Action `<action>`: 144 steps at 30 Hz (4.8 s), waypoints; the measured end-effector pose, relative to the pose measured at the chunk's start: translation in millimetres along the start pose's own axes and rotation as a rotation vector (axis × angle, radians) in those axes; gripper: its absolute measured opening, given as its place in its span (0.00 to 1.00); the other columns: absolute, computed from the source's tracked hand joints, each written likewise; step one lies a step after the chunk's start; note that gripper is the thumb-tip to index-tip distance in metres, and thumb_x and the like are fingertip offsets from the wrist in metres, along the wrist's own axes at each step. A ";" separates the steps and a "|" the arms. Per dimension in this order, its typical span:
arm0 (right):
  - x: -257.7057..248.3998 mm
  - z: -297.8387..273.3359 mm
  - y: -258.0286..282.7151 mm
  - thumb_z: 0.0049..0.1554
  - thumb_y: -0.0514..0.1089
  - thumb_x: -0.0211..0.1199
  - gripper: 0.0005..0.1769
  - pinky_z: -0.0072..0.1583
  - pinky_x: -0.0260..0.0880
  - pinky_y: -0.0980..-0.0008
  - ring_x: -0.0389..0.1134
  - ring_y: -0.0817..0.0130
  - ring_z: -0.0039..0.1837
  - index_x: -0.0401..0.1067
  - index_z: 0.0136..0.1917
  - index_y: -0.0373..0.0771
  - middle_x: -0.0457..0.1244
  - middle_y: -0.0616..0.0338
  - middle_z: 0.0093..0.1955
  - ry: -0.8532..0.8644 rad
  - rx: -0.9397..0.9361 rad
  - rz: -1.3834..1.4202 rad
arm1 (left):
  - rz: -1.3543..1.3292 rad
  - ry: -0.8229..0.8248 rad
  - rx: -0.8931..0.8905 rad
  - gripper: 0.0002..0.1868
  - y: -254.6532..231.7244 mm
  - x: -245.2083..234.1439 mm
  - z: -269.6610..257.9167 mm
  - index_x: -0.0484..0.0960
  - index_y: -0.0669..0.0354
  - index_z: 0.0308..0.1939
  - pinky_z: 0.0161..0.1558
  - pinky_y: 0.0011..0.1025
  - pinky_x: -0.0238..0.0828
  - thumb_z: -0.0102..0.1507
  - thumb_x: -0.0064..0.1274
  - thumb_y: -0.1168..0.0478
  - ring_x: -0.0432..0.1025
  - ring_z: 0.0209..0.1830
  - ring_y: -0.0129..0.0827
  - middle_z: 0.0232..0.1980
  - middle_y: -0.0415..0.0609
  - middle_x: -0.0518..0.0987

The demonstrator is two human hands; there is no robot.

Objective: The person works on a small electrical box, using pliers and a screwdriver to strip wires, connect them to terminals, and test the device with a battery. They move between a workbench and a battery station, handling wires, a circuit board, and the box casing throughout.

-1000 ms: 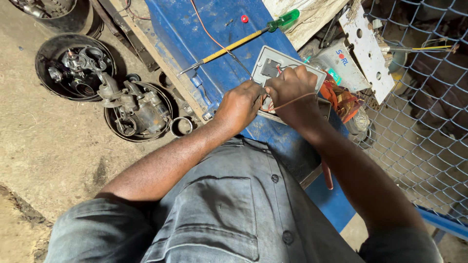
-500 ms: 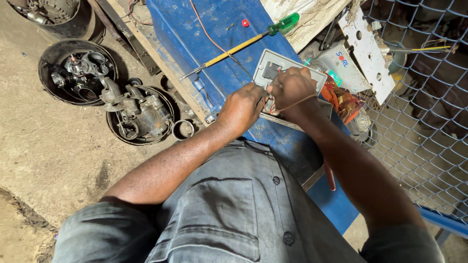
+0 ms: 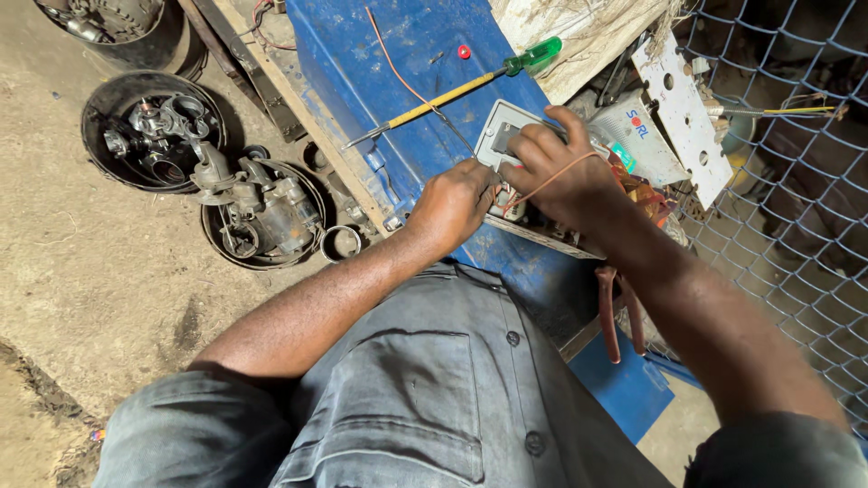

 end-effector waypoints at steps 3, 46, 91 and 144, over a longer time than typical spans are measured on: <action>2.4 -2.3 -2.4 0.56 0.48 0.64 0.13 0.75 0.54 0.42 0.65 0.59 0.66 0.75 0.54 0.45 0.64 0.57 0.57 -0.021 -0.038 0.022 | 0.010 -0.004 -0.010 0.07 0.4 1.7 0.2 0.80 0.66 0.43 0.45 0.48 0.74 0.64 0.57 0.65 0.76 0.43 0.57 0.42 0.59 0.79; -15.2 -307.5 55.2 0.44 0.29 0.54 0.27 0.50 0.68 0.63 0.70 0.62 0.54 0.75 0.57 0.38 0.70 0.54 0.55 0.057 1.644 1.270 | -0.016 -0.063 0.007 0.05 -2.8 1.3 -1.6 0.81 0.63 0.44 0.44 0.46 0.74 0.64 0.56 0.67 0.76 0.42 0.56 0.42 0.59 0.79; -32.5 -44.5 -88.0 0.54 0.36 0.64 0.22 0.53 0.78 0.59 0.78 0.63 0.53 0.81 0.61 0.48 0.75 0.51 0.51 1.425 0.870 0.750 | -0.035 -0.007 0.072 0.07 1.1 11.1 -2.9 0.79 0.65 0.44 0.47 0.45 0.74 0.62 0.56 0.69 0.76 0.45 0.55 0.43 0.58 0.78; -86.8 -30.4 -52.2 0.58 0.50 0.60 0.08 0.67 0.61 0.52 0.68 0.68 0.57 0.74 0.52 0.57 0.65 0.65 0.51 0.408 -0.008 -0.666 | 0.012 0.019 0.086 0.07 4.9 14.7 -1.0 0.81 0.65 0.46 0.48 0.44 0.75 0.64 0.55 0.69 0.77 0.45 0.54 0.43 0.58 0.79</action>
Point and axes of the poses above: each hand's wrist, its own z-axis towards the middle knuckle, its own x-axis out of the palm, y = z × x, the point moved 5 cm from there along z, towards the middle knuckle
